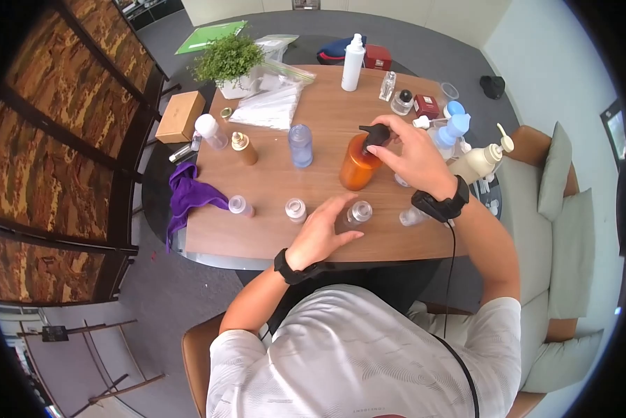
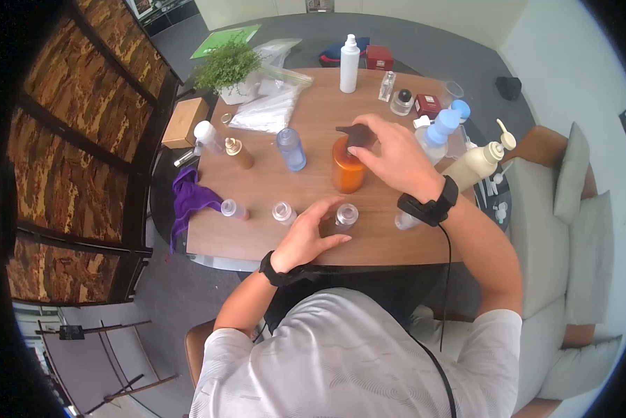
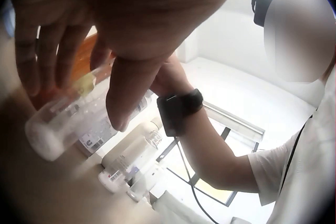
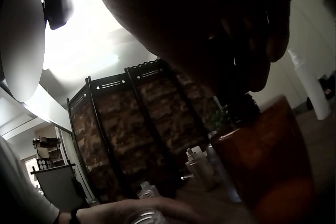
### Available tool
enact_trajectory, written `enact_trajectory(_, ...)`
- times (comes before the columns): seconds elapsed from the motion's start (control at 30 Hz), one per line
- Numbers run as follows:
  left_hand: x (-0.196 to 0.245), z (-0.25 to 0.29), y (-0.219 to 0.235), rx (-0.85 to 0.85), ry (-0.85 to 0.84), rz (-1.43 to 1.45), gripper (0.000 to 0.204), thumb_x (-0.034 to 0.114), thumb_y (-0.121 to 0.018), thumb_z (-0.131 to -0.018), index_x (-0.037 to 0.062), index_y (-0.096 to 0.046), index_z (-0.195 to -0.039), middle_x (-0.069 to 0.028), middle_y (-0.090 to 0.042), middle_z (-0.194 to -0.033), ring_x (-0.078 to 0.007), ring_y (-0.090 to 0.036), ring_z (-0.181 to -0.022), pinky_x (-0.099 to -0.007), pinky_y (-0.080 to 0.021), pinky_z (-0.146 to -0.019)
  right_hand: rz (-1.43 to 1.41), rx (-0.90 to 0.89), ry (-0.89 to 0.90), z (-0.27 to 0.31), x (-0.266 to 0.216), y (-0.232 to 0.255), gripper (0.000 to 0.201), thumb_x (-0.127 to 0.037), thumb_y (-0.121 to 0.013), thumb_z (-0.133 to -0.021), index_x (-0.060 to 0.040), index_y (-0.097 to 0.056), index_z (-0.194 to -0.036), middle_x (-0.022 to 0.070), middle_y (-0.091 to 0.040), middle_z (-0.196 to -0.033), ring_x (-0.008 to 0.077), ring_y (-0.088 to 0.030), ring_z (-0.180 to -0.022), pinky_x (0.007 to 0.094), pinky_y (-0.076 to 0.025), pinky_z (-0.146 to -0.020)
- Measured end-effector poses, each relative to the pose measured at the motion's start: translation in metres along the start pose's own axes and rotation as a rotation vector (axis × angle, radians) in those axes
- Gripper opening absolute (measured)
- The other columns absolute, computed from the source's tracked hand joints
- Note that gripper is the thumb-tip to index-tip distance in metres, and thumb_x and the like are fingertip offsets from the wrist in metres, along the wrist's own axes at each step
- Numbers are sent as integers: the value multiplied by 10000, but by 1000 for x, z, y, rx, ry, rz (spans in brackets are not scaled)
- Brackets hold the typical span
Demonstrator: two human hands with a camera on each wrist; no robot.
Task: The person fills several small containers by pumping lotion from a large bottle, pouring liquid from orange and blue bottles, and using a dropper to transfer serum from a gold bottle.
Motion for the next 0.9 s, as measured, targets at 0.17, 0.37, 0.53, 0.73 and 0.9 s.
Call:
enact_trajectory(0.17, 48, 11, 30, 84, -113, -84, 681, 207, -850, -875, 56, -538, -1461, -188, -617, -1387, -343, -625, -1249, -421, -523, -1027, 53, -7, 38, 0, -6, 2, 392, -190, -750, -902, -56, -634, -1251, 144, -724, -1140, 352, -685, -1030, 453, -529, -904)
enact_trajectory(0.37, 66, -18, 70, 143, -244, -231, 269, 173, -698, -997, 21, -711, -1217, -197, -730, -1055, -382, -699, -955, -428, -556, -816, 151, -14, 101, -3, -7, 1, 405, -177, -747, -907, -67, -622, -1276, 142, -721, -1161, 349, -681, -1035, 458, -510, -932)
enact_trajectory(0.53, 66, -50, 85, 75, -177, -436, 239, 213, -634, -1027, -3, -694, -944, -224, -680, -835, -455, -645, -793, -508, -503, -699, 223, -141, 32, -2, -6, 2, 463, -170, -747, -904, -49, -603, -1327, 151, -705, -1192, 333, -679, -1055, 452, -506, -957)
enact_trajectory(0.73, 44, -78, 90, 20, -158, -579, 308, 244, -607, -1030, 2, -637, -843, -238, -654, -761, -464, -649, -781, -547, -495, -694, 188, -115, 104, -6, -29, 15, 476, -166, -729, -915, -21, -599, -1349, 161, -683, -1217, 316, -679, -1052, 440, -520, -936)
enact_trajectory(0.9, 37, -97, 94, -109, -88, -645, 280, 278, -726, -946, 8, -676, -1003, -210, -714, -859, -432, -688, -857, -516, -535, -754, 288, -132, 201, -11, -29, 19, 387, -158, -701, -932, -7, -644, -1283, 167, -687, -1218, 334, -683, -1044, 442, -523, -941)
Point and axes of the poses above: each hand's wrist, its own z-axis away from the middle knuckle, its own y-axis out of the back of the hand, x = y × z, the point moved 1 cm from there along -z, towards the middle knuckle
